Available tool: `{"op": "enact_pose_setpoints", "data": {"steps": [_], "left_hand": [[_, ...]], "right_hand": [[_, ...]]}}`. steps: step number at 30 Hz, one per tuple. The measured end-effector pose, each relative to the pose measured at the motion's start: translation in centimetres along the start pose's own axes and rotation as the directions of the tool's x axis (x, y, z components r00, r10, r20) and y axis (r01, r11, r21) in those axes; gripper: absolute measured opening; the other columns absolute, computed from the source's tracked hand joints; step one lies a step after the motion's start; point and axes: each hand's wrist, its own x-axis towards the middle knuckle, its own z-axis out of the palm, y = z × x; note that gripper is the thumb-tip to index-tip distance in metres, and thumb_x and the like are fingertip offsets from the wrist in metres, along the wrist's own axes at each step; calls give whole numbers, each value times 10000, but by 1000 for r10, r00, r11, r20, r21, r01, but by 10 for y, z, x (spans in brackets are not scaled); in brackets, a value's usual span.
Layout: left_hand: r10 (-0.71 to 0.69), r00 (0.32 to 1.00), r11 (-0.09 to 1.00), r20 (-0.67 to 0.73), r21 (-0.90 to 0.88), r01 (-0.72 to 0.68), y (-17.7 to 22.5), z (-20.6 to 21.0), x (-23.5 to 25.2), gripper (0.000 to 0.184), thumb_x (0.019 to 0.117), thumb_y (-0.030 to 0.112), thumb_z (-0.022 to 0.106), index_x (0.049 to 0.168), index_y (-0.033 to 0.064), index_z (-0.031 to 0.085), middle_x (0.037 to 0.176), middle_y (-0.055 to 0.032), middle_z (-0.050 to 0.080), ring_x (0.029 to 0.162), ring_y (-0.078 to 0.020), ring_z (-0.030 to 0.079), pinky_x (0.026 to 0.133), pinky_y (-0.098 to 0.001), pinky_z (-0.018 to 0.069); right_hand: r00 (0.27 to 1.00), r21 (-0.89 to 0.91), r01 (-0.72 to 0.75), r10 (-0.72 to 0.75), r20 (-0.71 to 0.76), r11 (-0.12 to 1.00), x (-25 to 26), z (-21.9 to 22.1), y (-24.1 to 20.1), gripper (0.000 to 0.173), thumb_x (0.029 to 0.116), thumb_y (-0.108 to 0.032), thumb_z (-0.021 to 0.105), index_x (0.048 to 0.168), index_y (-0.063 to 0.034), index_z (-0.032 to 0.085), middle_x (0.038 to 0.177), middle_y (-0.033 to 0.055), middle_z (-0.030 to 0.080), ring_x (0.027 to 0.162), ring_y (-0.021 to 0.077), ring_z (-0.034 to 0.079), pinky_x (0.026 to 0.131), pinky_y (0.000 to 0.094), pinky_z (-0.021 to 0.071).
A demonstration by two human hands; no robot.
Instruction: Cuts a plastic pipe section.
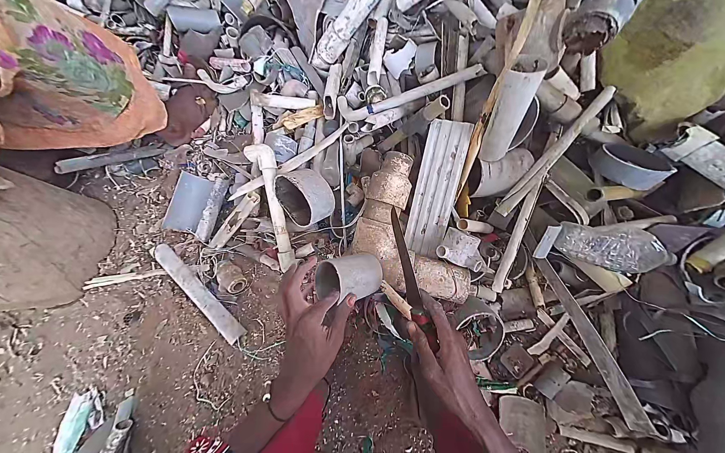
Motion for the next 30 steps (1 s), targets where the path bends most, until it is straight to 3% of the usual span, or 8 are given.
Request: {"op": "enact_pose_setpoints", "data": {"steps": [3,6,8,12,19,23,27,30], "left_hand": [[187,982,964,-6,195,-182,2,-9,11,397,986,435,598,791,126,753,1038,-139,694,1041,-323,612,940,-498,424],[148,975,960,167,212,-182,4,-1,14,398,1008,382,547,894,78,777,930,-81,760,913,-249,734,1047,-612,407],[18,963,982,268,178,-67,12,2,14,415,1020,340,514,1070,5,754,957,-126,767,1004,-318,734,1140,-626,337],[-236,846,968,479,193,161,21,-10,21,550,1044,275,541,1448,-92,479,1289,-293,638,1377,-527,445,1179,-618,295],[-136,918,983,372,167,78,33,-11,20,501,1011,260,573,1406,-48,571,1097,-221,739,1196,-493,615,1127,-631,343],[-112,912,982,395,187,40,45,-11,23,447,1009,250,515,1305,-68,619,926,-195,733,990,-447,673,950,-605,469],[-218,780,976,587,144,164,44,-8,31,479,1071,282,484,1361,-97,526,929,-226,687,887,-377,690,836,-557,534],[-314,638,934,703,108,341,31,-3,44,440,1053,215,523,1396,-58,487,1221,-225,650,1170,-298,635,1030,-477,480]], "right_hand": [[1000,-45,-7,7,9,999,1,2,-1,515,1023,-252,542,1478,-12,511,911,95,709,642,118,612,641,305,546],[997,-124,28,-20,70,992,-3,4,-4,521,1013,-221,551,1481,0,489,1074,141,718,834,203,706,777,377,594],[992,-212,119,-105,76,970,-4,9,-9,513,960,-137,569,1448,13,523,1034,153,717,768,237,715,692,394,605],[957,-332,276,-224,186,902,-8,15,-19,521,978,-135,586,1485,-44,509,975,140,693,583,228,676,515,372,589],[947,-415,-22,151,283,910,18,18,-18,513,1080,-200,445,1573,-81,372,1033,191,697,776,353,715,701,493,590],[963,-334,242,-185,195,911,1,16,-20,436,1029,-172,512,1444,-42,537,935,128,703,599,260,683,523,410,585],[933,-344,-79,191,305,936,18,8,-10,498,1088,-215,431,1551,-42,374,1043,196,700,888,371,713,796,523,576],[969,-297,124,-51,242,947,0,11,-10,429,1052,-202,500,1443,-26,524,910,148,707,693,315,712,615,474,600]]}}
